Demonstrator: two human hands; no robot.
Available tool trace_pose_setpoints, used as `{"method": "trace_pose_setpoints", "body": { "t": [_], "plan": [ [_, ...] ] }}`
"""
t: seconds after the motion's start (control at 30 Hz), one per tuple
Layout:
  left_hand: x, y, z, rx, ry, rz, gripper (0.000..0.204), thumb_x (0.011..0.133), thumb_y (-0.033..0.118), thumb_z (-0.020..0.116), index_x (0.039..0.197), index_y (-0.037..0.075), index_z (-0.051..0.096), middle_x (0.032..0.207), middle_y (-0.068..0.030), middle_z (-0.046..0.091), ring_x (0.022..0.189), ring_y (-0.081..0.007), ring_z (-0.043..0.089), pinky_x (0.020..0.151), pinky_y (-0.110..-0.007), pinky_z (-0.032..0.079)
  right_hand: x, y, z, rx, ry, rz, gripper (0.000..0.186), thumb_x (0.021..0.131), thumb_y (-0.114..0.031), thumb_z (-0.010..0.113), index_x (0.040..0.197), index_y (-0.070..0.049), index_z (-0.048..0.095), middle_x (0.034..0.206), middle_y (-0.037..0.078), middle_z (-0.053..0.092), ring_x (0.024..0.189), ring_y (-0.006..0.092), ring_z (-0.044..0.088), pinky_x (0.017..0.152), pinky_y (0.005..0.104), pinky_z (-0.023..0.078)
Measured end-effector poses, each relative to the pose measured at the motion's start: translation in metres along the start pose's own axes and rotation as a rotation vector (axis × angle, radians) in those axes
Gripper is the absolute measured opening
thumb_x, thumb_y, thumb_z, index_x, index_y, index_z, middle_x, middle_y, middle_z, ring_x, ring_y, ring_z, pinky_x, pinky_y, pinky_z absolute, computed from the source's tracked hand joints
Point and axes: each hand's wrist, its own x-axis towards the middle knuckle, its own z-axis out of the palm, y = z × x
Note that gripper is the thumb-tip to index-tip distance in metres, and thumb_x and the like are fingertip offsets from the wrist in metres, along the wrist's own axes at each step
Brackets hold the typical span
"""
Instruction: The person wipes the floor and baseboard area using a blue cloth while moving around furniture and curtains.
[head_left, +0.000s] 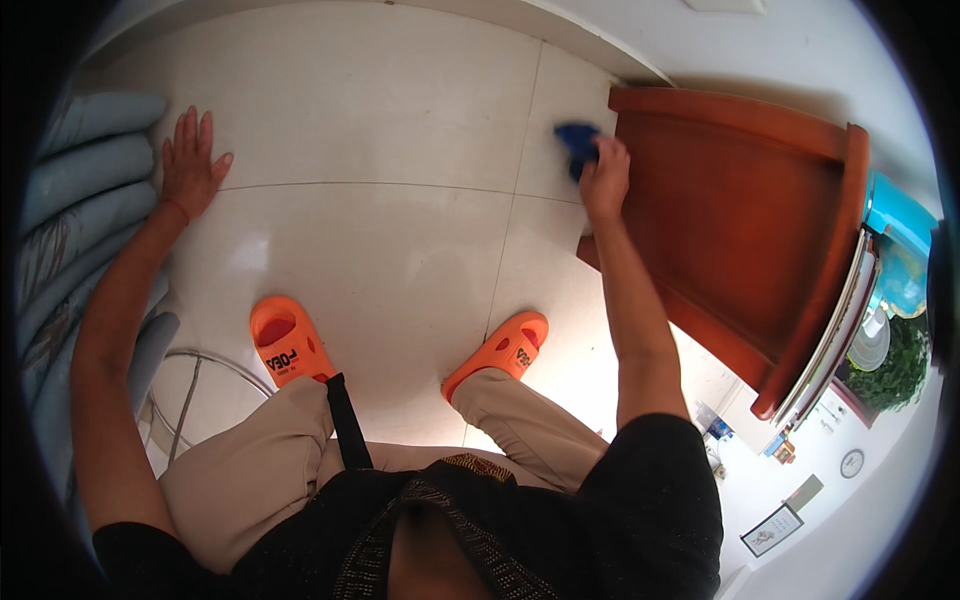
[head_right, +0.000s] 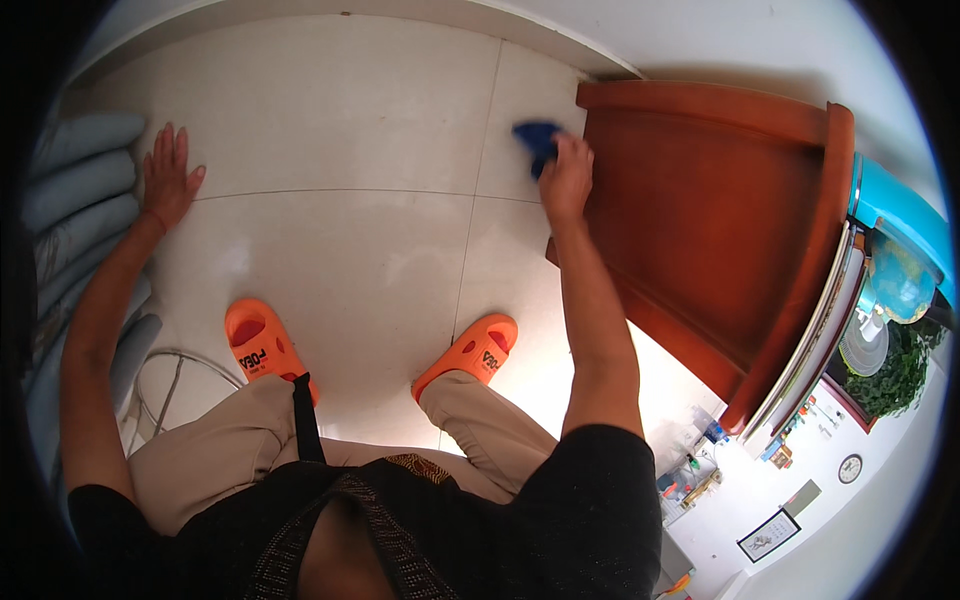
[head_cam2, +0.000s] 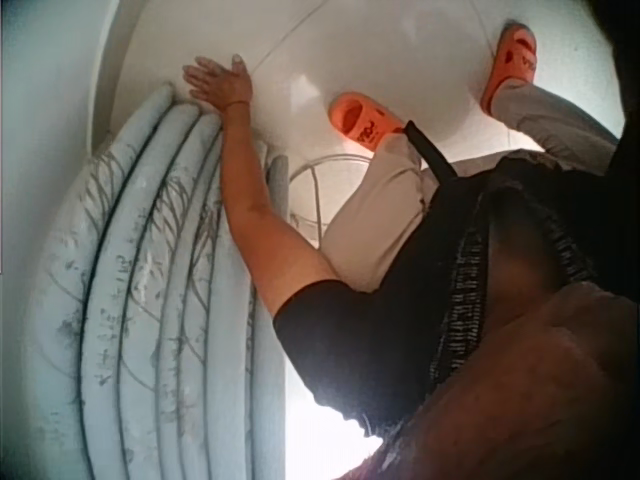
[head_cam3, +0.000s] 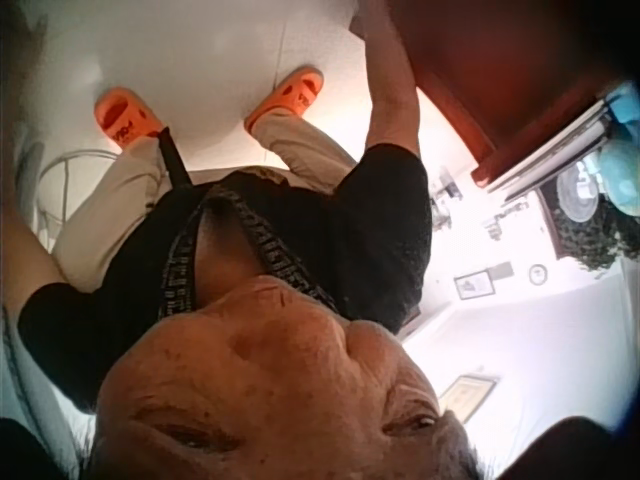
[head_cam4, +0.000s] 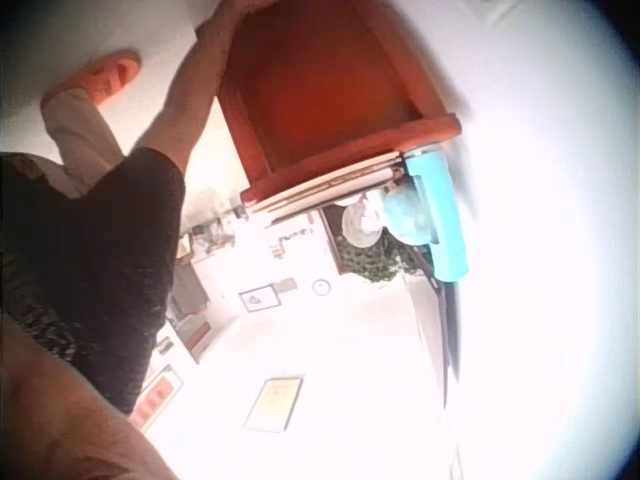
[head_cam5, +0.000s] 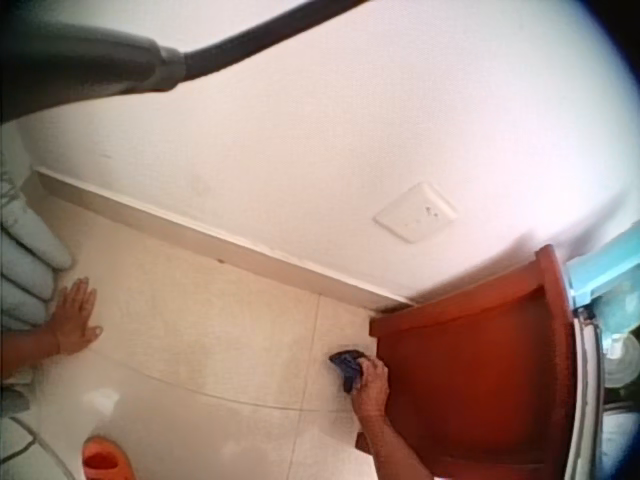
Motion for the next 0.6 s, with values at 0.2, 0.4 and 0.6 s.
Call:
{"method": "trace_pose_setpoints", "body": {
  "t": [0.2, 0.4, 0.6],
  "plan": [
    [0.011, 0.018, -0.005, 0.041, -0.073, -0.026, 0.068, 0.092, 0.037, 0.045, 0.145, 0.009, 0.014, 0.152, -0.0145, 0.007, 0.139, -0.0325, 0.008, 0.109, -0.052, 0.011, 0.003, 0.042, 0.04, -0.562, -0.217, 0.182, 0.036, 0.082, -0.008, 0.049, 0.116, 0.005, 0.053, 0.115, 0.02, 0.054, 0.1, 0.0337, 0.053, 0.087, 0.0431, 0.045],
    [-0.008, -0.002, 0.003, -0.04, -0.004, -0.012, 0.068, 0.091, 0.034, 0.047, 0.145, 0.008, 0.014, 0.152, -0.0145, 0.007, 0.139, -0.0327, 0.008, 0.109, -0.053, 0.009, -0.072, -0.023, -0.012, -0.312, -0.928, 0.457, 0.033, 0.077, -0.015, 0.053, 0.104, 0.005, 0.055, 0.11, 0.026, 0.057, 0.103, 0.0398, 0.057, 0.089, 0.0454, 0.046],
    [0.002, 0.01, -0.022, -0.026, -0.166, -0.057, 0.068, 0.091, 0.035, 0.047, 0.145, 0.007, 0.015, 0.151, -0.0164, 0.007, 0.14, -0.033, 0.007, 0.109, -0.053, 0.008, 0.014, -0.005, -0.028, -0.2, -0.323, 0.576, 0.048, 0.079, -0.011, 0.052, 0.125, -0.005, 0.044, 0.109, 0.025, 0.058, 0.098, 0.0394, 0.058, 0.082, 0.0473, 0.048]
  ]
}}
